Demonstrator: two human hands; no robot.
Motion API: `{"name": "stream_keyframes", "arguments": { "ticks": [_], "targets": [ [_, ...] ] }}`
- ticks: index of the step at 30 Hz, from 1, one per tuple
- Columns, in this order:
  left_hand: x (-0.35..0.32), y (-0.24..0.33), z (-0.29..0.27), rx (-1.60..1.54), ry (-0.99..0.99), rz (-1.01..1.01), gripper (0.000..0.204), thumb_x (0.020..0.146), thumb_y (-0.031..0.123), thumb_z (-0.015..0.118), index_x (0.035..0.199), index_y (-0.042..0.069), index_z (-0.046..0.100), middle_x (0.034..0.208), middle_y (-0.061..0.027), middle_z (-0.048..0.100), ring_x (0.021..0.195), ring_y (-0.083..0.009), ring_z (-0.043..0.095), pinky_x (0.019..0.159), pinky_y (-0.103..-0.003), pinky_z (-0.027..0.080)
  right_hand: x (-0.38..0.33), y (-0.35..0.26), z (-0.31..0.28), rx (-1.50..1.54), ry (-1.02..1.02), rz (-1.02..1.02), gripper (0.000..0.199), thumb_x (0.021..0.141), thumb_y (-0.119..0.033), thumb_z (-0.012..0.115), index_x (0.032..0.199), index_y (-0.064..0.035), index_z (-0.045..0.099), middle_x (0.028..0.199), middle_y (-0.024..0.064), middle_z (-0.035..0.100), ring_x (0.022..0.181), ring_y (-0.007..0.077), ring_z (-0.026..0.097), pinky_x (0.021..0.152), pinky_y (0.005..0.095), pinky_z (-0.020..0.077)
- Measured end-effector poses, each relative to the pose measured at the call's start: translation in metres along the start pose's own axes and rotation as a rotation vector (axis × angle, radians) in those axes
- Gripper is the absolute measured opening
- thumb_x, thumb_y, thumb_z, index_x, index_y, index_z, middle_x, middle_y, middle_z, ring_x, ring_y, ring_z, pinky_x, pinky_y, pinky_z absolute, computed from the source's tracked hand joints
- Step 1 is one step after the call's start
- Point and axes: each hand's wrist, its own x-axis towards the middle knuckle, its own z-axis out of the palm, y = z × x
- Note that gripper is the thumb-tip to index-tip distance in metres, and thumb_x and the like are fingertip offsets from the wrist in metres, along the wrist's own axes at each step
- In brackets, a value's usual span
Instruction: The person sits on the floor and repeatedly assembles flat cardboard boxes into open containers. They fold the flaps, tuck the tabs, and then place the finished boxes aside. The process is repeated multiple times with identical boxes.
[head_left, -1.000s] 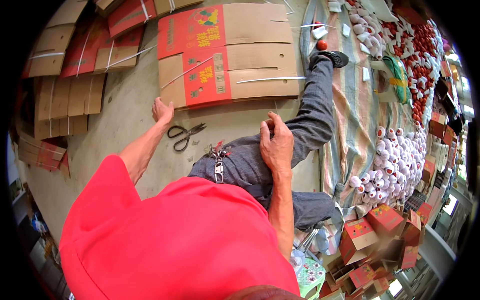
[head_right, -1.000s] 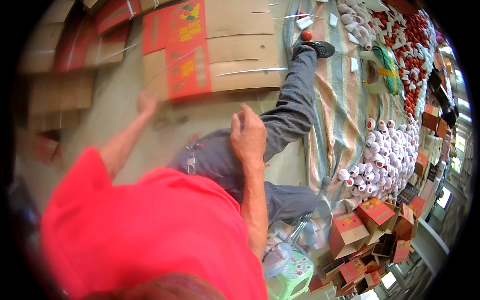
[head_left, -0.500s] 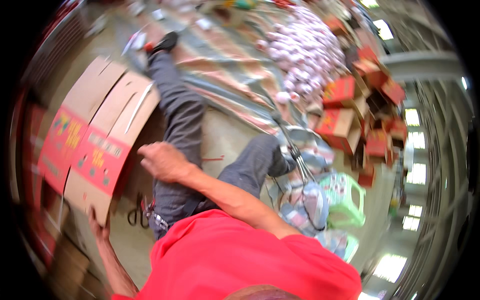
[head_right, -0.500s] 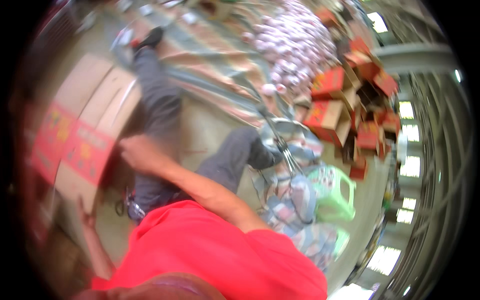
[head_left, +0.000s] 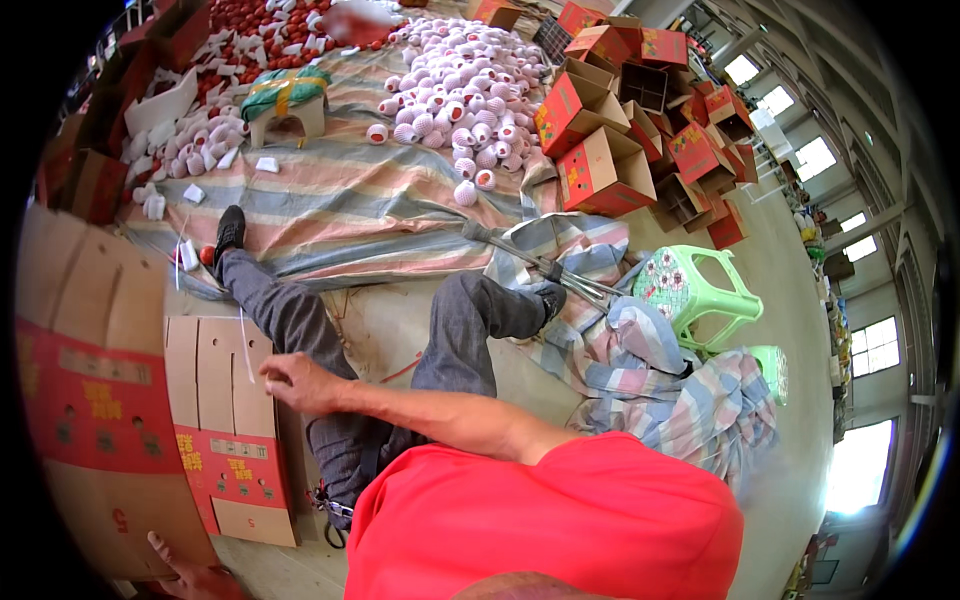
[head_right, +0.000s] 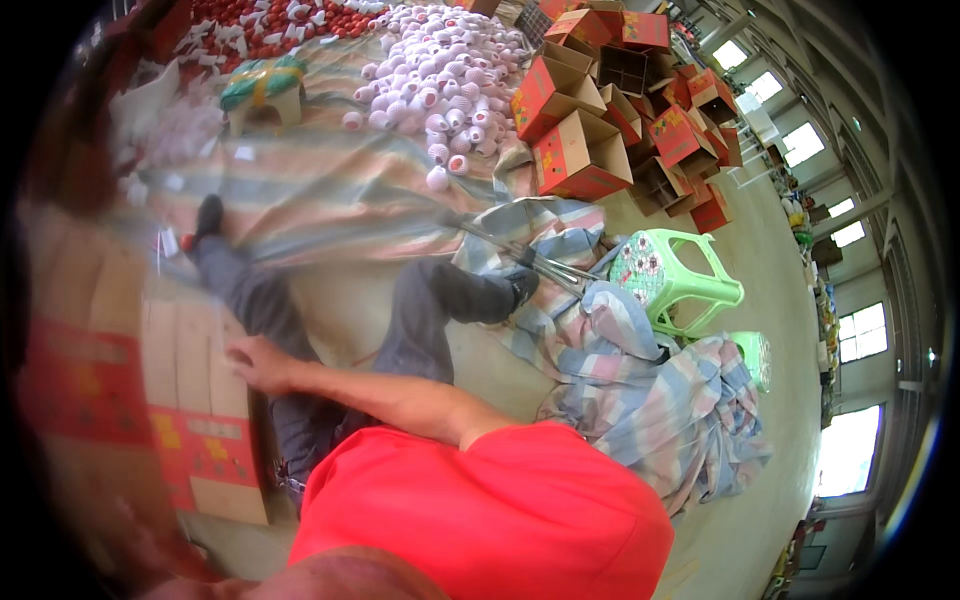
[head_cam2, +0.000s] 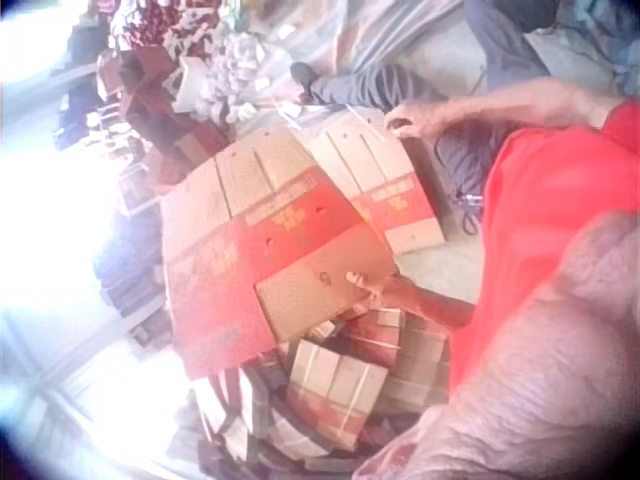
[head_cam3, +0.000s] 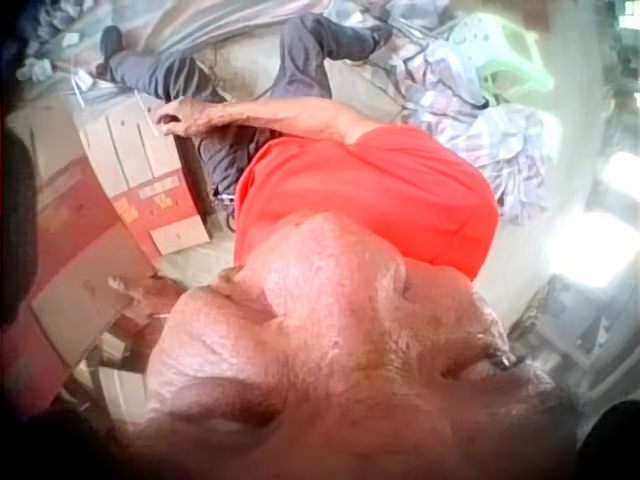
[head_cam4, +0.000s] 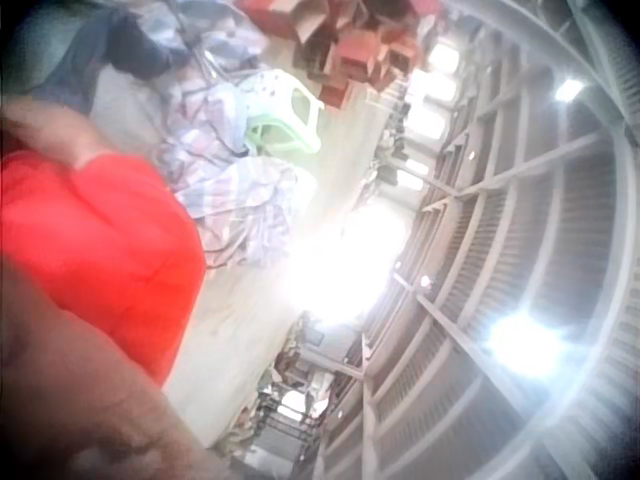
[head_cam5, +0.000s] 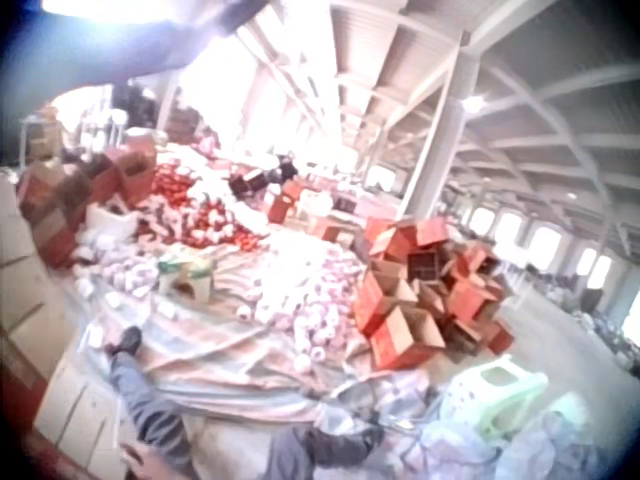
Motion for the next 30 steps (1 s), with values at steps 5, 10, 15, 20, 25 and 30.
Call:
{"name": "stream_keyframes", "arguments": {
  "ticks": [5,10,15,20,25,30],
  "targets": [
    [-0.039,0.081,0.074,-0.215,-0.012,0.028,0.074,0.099,0.043,0.075,0.147,-0.005,0.048,0.142,-0.0182,0.060,0.124,-0.0321,0.064,0.096,-0.043,0.061,0.037,-0.015,-0.077,0.405,0.134,0.142,0.045,0.108,-0.030,0.061,0.137,0.0027,0.055,0.111,0.0117,0.073,0.092,0.0191,0.072,0.085,0.0339,0.0596],
    [-0.050,0.015,0.122,-0.221,0.011,-0.106,0.072,0.097,0.041,0.078,0.152,0.005,0.046,0.144,-0.0142,0.060,0.122,-0.0309,0.065,0.091,-0.045,0.063,0.050,-0.088,-0.185,0.757,0.258,0.023,0.081,0.104,-0.069,0.050,0.155,-0.0065,0.038,0.144,0.0147,0.060,0.130,0.0304,0.060,0.106,0.0447,0.0532],
    [-0.080,0.034,0.183,-0.622,-0.418,-0.147,0.052,0.104,0.019,0.070,0.150,0.009,0.049,0.140,-0.0094,0.062,0.125,-0.0219,0.062,0.102,-0.042,0.057,0.016,-0.033,-0.290,0.112,0.593,-0.289,0.063,0.108,-0.052,0.053,0.157,-0.0145,0.042,0.152,0.0092,0.058,0.139,0.0243,0.056,0.114,0.0474,0.0474],
    [-0.078,0.023,0.233,-0.369,-0.651,-0.164,0.048,0.103,0.021,0.067,0.144,0.000,0.052,0.131,-0.0091,0.063,0.113,-0.0160,0.063,0.094,-0.033,0.054,-0.021,-0.078,-0.319,0.978,0.760,-0.169,0.048,0.105,-0.038,0.065,0.145,-0.0132,0.058,0.139,0.0062,0.066,0.130,0.0276,0.063,0.110,0.0451,0.0513],
    [-0.076,0.022,0.338,-0.301,-0.907,-0.201,0.045,0.100,0.019,0.068,0.138,-0.003,0.058,0.122,-0.0087,0.068,0.107,-0.0139,0.065,0.092,-0.032,0.053,-0.036,-0.127,-0.322,0.461,0.930,-0.289,0.052,0.109,-0.036,0.061,0.144,0.0016,0.051,0.138,0.0112,0.062,0.123,0.0255,0.063,0.103,0.0390,0.0532],
    [-0.079,-0.062,0.412,-0.139,-0.727,0.030,0.057,0.097,0.017,0.072,0.147,-0.004,0.055,0.136,-0.0169,0.065,0.117,-0.0237,0.064,0.098,-0.037,0.053,-0.019,-0.129,-0.265,-0.146,1.014,-0.237,0.048,0.109,-0.025,0.061,0.142,0.0081,0.049,0.134,0.0184,0.063,0.121,0.0265,0.063,0.100,0.0395,0.0514]
  ]
}}
